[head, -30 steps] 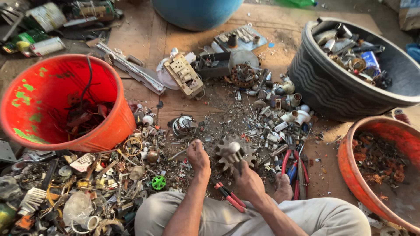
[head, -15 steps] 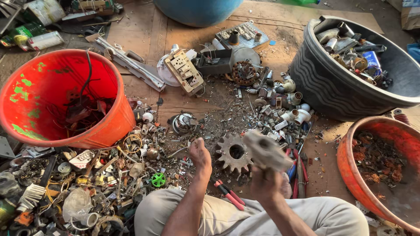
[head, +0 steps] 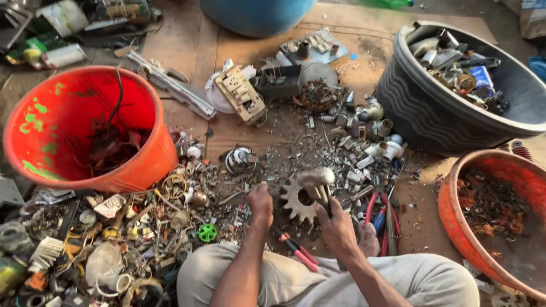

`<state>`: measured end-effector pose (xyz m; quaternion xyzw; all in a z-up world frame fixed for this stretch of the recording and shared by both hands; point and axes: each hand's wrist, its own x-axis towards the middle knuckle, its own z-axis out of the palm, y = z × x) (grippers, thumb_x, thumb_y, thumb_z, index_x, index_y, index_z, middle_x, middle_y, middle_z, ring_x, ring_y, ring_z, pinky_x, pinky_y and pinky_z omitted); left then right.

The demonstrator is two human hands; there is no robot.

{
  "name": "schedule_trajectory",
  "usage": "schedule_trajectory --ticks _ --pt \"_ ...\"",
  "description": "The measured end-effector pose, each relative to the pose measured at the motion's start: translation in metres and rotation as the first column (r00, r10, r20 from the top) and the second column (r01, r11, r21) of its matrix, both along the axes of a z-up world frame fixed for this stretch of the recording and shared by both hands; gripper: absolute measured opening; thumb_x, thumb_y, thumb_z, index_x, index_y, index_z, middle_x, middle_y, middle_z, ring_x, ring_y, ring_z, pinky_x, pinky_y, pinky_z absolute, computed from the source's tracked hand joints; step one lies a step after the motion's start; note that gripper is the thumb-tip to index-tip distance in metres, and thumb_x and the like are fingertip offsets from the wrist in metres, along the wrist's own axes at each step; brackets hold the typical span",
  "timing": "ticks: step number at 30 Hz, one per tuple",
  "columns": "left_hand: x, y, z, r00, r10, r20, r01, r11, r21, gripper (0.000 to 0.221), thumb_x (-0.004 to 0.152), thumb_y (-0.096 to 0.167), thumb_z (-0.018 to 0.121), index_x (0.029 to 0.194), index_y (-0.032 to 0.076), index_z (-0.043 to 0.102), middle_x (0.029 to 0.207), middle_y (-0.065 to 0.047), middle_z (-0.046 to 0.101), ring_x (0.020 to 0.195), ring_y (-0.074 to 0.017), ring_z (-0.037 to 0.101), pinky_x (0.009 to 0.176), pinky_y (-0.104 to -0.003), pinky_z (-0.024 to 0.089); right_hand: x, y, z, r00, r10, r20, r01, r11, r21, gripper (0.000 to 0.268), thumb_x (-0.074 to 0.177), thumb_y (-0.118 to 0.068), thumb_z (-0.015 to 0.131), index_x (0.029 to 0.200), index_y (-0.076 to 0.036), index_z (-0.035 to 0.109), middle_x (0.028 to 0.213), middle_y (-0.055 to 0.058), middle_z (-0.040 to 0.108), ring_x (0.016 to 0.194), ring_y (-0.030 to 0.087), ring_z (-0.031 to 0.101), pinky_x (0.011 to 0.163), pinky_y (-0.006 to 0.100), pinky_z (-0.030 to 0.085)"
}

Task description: The person sits on the floor and uses a hammer and pliers to dismantle a metal gear-like object. They repeatedly strike the object to break it apart and use pliers to pull off small metal pieces.

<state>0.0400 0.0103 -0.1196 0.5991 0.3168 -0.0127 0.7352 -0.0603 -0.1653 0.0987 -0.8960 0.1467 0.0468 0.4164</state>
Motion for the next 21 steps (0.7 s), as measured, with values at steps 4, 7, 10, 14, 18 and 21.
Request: schedule_trajectory --ticks 4,7,10,14,18,21 --pt "0.006 0.024 0.011 0.998 -0.065 0.015 0.043 0.796 0.604 0.029 0.093 0.022 0.061 0.111 0.006 0.078 0.11 -0.016 0.076 0.1 -0.0319 0.074 0.091 -0.041 0.057 -0.025 -0.013 -0.013 0.958 -0.051 -0.282 0.167 0.899 0.405 0.039 0.099 -0.04 0.056 0.1 -0.001 0.063 0.065 0.006 0.059 0.044 0.017 0.056 0.041 0.035 0.045" --pt "-0.006 0.016 0.021 0.927 -0.341 -0.157 0.322 0.506 0.8 0.033 0.089 0.023 0.066 0.115 0.007 0.075 0.112 -0.021 0.07 0.102 -0.0365 0.069 0.089 -0.046 0.057 -0.037 -0.012 -0.044 0.899 -0.108 -0.424 0.315 0.831 0.458 0.038 0.099 -0.038 0.058 0.095 -0.001 0.061 0.063 0.007 0.054 0.039 0.018 0.054 0.035 0.033 0.044" --pt "-0.016 0.007 0.027 0.842 -0.519 -0.15 0.298 0.215 0.93 0.026 0.097 0.017 0.056 0.108 0.01 0.078 0.122 -0.021 0.067 0.11 -0.037 0.066 0.089 -0.048 0.056 -0.04 -0.011 -0.066 0.853 -0.156 -0.498 0.44 0.729 0.525 0.033 0.099 -0.036 0.058 0.096 -0.004 0.059 0.066 0.008 0.059 0.042 0.018 0.055 0.036 0.033 0.046" --pt "-0.016 0.004 0.032 0.861 -0.485 -0.156 0.336 0.31 0.889 0.034 0.097 0.024 0.058 0.116 -0.002 0.069 0.122 -0.023 0.064 0.108 -0.0374 0.063 0.088 -0.048 0.055 -0.039 -0.018 -0.079 0.899 -0.058 -0.434 0.226 0.91 0.347 0.035 0.096 -0.041 0.062 0.097 -0.006 0.061 0.069 0.01 0.062 0.053 0.024 0.061 0.051 0.041 0.049" --pt "-0.019 0.009 0.034 0.828 -0.55 -0.109 0.213 0.13 0.968 0.024 0.092 0.015 0.054 0.098 0.005 0.075 0.121 -0.018 0.065 0.111 -0.0363 0.062 0.089 -0.046 0.055 -0.039 -0.021 -0.063 0.983 0.11 -0.148 -0.142 0.963 -0.228 0.045 0.089 -0.046 0.072 0.095 -0.002 0.067 0.084 0.015 0.066 0.079 0.035 0.067 0.072 0.048 0.053" --pt "-0.026 0.008 0.04 0.802 -0.581 -0.139 0.226 0.08 0.971 0.021 0.09 0.014 0.056 0.093 0.005 0.075 0.116 -0.016 0.065 0.109 -0.0355 0.062 0.087 -0.046 0.055 -0.055 -0.01 -0.033 0.935 0.282 0.215 -0.16 0.876 -0.455 0.036 0.083 -0.038 0.07 0.093 -0.004 0.07 0.089 0.018 0.066 0.081 0.038 0.065 0.072 0.049 0.052"
